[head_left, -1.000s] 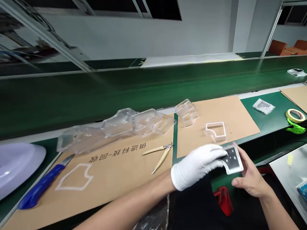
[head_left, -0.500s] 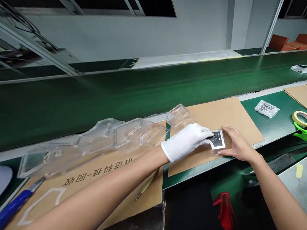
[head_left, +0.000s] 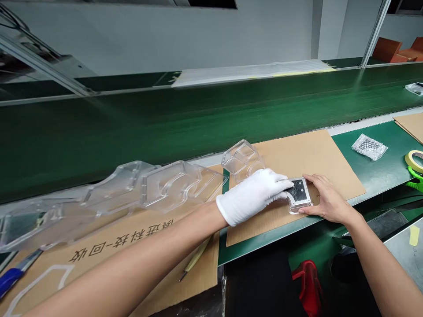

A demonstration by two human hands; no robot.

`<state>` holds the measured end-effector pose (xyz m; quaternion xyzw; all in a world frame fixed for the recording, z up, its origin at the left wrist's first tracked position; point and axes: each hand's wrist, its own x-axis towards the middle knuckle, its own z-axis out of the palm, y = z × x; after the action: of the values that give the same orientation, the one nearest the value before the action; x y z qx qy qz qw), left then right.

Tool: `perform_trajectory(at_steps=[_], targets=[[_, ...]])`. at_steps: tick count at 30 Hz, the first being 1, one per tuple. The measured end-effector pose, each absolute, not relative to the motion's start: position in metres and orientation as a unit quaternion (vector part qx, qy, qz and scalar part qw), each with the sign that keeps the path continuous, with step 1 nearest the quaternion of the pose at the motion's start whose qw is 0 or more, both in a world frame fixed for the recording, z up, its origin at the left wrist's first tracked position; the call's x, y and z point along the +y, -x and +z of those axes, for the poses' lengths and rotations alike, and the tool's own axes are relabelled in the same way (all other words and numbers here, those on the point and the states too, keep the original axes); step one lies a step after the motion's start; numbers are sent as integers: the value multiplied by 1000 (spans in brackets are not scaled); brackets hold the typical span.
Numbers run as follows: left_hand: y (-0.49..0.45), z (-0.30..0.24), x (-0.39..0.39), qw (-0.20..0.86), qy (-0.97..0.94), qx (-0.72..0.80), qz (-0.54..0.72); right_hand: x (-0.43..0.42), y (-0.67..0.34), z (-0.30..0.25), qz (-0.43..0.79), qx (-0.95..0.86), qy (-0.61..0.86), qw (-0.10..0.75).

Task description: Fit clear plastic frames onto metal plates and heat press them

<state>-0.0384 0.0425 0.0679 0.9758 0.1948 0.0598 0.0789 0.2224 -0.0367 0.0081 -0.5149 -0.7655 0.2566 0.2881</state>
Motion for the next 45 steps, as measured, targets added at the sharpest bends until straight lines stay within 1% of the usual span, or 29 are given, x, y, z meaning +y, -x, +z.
perform_trajectory(at_steps=[5,16,23,28,33,36,39,41,43,45], targets=[[41,65,45,68,-980,173,70,-37,-222,9,260,-762,521,285],[39,67,47,63,-982,174,47,-37,-222,11,262,-761,525,277],[38,64,43,23,-982,174,69,-37,-221,11,258,-762,526,276],[37,62,44,48,-982,168,71,-38,-221,13,257,-763,526,275],[35,62,46,48,-982,172,62,-39,-221,14,259,-761,529,272],[37,61,45,25,-983,179,38,-38,-221,13,259,-761,529,271],[42,61,42,-7,-980,197,40,-38,-223,12,255,-764,529,268],[47,63,40,9,-977,205,57,-40,-223,11,246,-770,524,269],[51,65,40,55,-968,229,91,-46,-222,10,222,-778,517,280],[51,66,42,113,-940,287,147,-55,-217,10,181,-786,508,303]])
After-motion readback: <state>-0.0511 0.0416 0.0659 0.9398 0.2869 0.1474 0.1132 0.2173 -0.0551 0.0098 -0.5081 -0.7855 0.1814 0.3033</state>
